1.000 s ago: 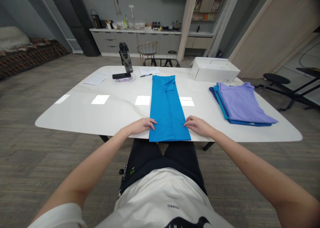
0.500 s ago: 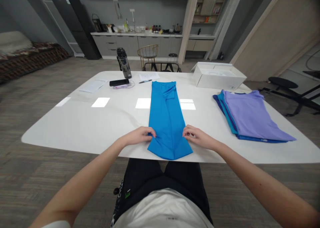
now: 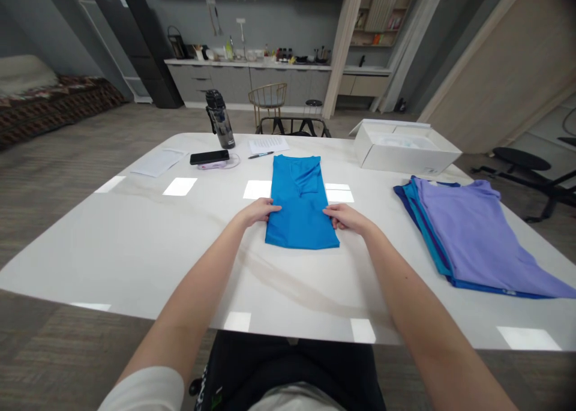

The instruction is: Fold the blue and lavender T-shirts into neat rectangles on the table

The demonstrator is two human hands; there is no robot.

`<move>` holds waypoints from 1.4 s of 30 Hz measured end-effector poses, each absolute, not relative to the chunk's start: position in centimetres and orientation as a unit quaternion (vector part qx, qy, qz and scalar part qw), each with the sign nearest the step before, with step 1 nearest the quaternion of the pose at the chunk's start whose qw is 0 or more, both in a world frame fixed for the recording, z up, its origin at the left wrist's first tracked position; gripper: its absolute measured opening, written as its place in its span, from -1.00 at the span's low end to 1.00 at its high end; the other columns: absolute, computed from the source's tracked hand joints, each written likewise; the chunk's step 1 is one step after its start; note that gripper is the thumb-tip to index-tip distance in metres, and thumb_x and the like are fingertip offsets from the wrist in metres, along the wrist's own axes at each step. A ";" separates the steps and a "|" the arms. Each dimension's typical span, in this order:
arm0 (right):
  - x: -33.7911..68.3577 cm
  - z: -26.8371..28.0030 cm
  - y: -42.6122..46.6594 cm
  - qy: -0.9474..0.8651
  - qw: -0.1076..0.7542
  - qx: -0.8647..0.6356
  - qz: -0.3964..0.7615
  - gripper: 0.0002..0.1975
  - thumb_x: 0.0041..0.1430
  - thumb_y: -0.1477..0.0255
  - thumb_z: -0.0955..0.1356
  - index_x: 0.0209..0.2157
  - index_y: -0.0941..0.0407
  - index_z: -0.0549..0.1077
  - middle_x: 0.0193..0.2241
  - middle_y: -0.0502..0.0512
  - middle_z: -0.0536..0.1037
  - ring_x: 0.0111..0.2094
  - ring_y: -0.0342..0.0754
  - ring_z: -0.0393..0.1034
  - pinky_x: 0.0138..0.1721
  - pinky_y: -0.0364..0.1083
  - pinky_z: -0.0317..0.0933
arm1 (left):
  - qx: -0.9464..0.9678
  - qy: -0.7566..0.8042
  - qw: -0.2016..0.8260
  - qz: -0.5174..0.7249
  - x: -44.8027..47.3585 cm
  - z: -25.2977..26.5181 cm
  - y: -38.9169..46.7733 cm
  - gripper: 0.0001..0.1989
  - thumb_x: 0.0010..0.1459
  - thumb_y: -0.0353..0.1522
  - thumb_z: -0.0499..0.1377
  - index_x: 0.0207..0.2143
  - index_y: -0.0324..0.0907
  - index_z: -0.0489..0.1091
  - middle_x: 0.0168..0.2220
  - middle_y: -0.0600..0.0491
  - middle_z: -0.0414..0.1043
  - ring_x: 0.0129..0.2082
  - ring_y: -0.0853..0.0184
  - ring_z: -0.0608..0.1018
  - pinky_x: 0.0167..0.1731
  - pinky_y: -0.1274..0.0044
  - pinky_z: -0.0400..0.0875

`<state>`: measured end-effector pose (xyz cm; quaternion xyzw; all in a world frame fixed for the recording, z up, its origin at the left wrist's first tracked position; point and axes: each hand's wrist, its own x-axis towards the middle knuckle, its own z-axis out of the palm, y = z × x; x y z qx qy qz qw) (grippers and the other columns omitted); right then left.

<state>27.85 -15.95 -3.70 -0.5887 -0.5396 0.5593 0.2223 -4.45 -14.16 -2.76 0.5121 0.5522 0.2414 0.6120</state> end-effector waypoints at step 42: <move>28.6 4.1 -4.9 -0.761 0.102 -0.510 0.387 -0.54 0.16 -0.07 0.40 -0.33 0.06 0.63 -0.25 0.12 0.63 -0.23 0.08 0.43 -0.18 0.01 0.25 | 0.741 0.388 0.480 0.265 -4.5 3.0 -2.2 -0.73 0.11 -0.18 0.31 -0.19 -0.12 0.60 -0.16 0.04 0.57 -0.15 0.21 0.54 -0.09 0.43 0.43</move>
